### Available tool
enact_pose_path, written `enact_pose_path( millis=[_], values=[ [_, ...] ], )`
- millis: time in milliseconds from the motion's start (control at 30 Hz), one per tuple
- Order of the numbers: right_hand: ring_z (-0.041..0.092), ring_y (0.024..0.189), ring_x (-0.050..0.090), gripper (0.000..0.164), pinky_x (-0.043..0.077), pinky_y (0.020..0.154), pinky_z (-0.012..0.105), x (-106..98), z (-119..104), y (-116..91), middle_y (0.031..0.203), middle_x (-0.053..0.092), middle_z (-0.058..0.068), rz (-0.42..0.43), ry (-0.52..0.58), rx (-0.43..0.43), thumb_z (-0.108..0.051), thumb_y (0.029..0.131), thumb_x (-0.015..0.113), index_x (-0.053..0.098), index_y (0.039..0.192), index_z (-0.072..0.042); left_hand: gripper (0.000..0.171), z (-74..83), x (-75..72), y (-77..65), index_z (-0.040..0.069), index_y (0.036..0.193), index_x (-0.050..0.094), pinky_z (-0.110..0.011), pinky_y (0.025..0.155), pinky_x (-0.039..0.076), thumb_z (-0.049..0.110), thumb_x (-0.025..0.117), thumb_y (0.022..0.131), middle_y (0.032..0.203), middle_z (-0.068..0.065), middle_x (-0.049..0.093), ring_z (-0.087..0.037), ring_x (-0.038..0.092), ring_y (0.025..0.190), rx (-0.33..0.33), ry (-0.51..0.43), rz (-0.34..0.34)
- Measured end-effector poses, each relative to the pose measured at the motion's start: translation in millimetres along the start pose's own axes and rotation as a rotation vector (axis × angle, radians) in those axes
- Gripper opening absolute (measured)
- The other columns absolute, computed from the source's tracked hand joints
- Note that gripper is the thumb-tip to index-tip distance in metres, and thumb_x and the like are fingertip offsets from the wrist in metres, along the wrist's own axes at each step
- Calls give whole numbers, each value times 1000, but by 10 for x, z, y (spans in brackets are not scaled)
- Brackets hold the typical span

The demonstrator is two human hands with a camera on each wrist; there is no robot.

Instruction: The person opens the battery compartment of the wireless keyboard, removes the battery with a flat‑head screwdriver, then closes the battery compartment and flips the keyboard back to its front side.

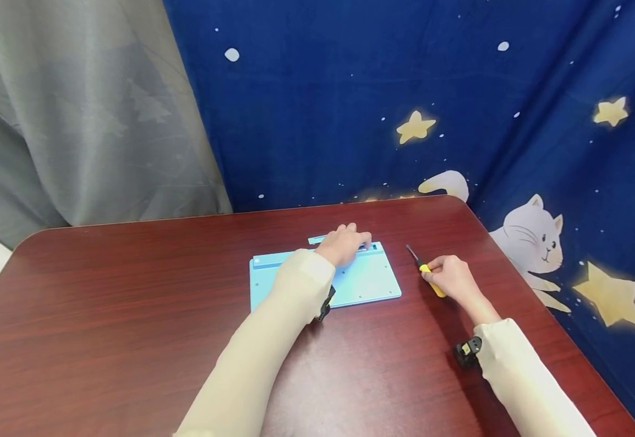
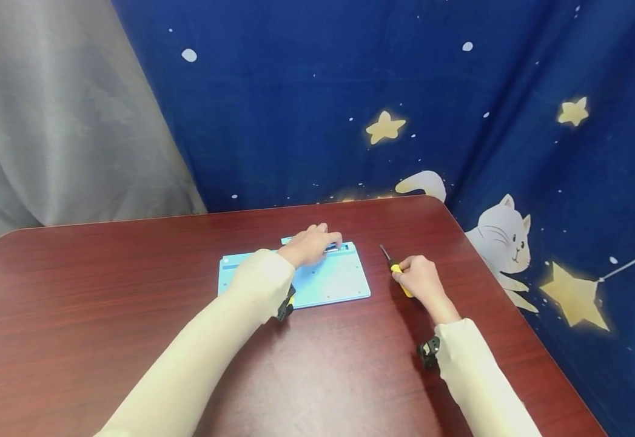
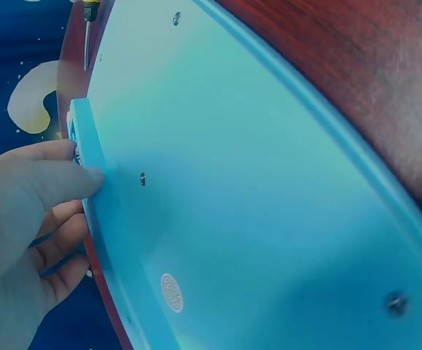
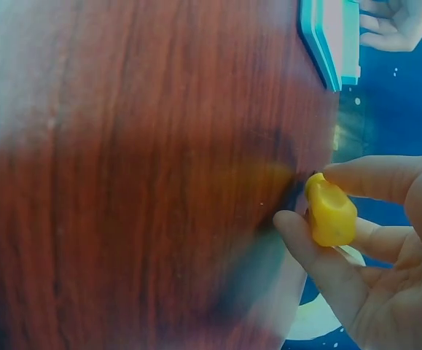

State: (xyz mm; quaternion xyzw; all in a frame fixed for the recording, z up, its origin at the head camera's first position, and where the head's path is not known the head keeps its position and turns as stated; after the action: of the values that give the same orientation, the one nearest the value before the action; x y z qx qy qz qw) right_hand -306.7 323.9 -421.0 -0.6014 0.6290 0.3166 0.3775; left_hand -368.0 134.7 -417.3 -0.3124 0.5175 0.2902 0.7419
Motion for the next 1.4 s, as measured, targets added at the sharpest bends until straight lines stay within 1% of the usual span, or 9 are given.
enact_pose_path(
  millis=[100, 267, 367, 533, 633, 733, 1033, 1267, 1400],
  values=[
    [22, 67, 62, 26, 49, 59, 32, 2, 18, -3, 78, 66, 18, 14, 0, 4, -11, 78, 68, 63, 91, 11, 31, 37, -2, 20, 24, 115, 52, -30, 76, 40, 5, 53, 91, 114, -4, 45, -18, 39, 93, 17, 27, -24],
    [20, 64, 60, 28, 47, 56, 28, 21, 39, -6, 75, 65, 16, 17, -6, 16, -13, 77, 69, 64, 92, 10, 27, 105, 8, 68, 23, 111, 50, -30, 75, 42, 13, 60, 88, 113, -4, 47, -19, 42, 95, 44, 124, -54],
    [19, 61, 57, 31, 47, 54, 27, 34, 61, -7, 73, 64, 15, 4, -7, 32, -14, 78, 69, 63, 95, 11, 32, 130, 10, 93, 25, 116, 48, -32, 77, 44, 15, 60, 89, 119, -5, 46, -21, 43, 99, 34, 172, -67],
    [19, 60, 55, 34, 47, 51, 27, 57, 92, -12, 74, 62, 14, -17, -3, 67, -16, 80, 69, 61, 100, 10, 46, 132, 22, 121, 29, 131, 41, -36, 83, 44, 14, 57, 90, 132, -8, 41, -24, 42, 108, -8, 219, -94],
    [18, 58, 54, 38, 48, 49, 27, 77, 109, -17, 75, 61, 14, -36, 10, 90, -18, 80, 69, 59, 105, 9, 51, 123, 36, 138, 30, 136, 37, -37, 86, 44, 13, 56, 91, 136, -8, 39, -25, 41, 111, -26, 235, -107],
    [17, 54, 54, 40, 49, 46, 29, 95, 130, -26, 75, 59, 13, -56, 30, 115, -19, 81, 69, 58, 108, 8, 52, 129, 43, 143, 30, 137, 35, -38, 88, 43, 13, 54, 92, 137, -9, 38, -26, 40, 115, -25, 238, -110],
    [18, 54, 54, 43, 50, 47, 29, 111, 152, -44, 77, 59, 14, -96, 42, 136, -20, 82, 67, 55, 112, 8, 51, 146, 16, 108, 27, 135, 35, -39, 89, 43, 11, 55, 91, 137, -10, 38, -29, 41, 119, 7, 193, -55],
    [18, 56, 55, 44, 50, 48, 30, 70, 112, -35, 79, 61, 13, -86, 11, 126, -23, 82, 67, 56, 114, 5, 55, 143, 21, 95, 25, 138, 36, -42, 97, 37, 10, 57, 90, 142, -10, 35, -33, 38, 125, 61, 191, 8],
    [19, 59, 55, 43, 50, 50, 30, 64, 83, -31, 80, 61, 13, -91, 8, 122, -22, 83, 66, 55, 115, 5, 52, 136, 24, 73, 25, 136, 37, -42, 98, 36, 10, 56, 90, 142, -8, 37, -31, 39, 125, 79, 187, 26]
  ],
)
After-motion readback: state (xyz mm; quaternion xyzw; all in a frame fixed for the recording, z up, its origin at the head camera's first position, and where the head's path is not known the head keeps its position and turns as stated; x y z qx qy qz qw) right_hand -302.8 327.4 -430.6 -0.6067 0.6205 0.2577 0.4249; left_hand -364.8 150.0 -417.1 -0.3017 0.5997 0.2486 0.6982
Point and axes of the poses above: each hand's wrist, its own y-axis towards the middle knuckle, its own x-axis out of the palm, z = x × y, the point moved 9 cm from there along y, towards the middle knuckle
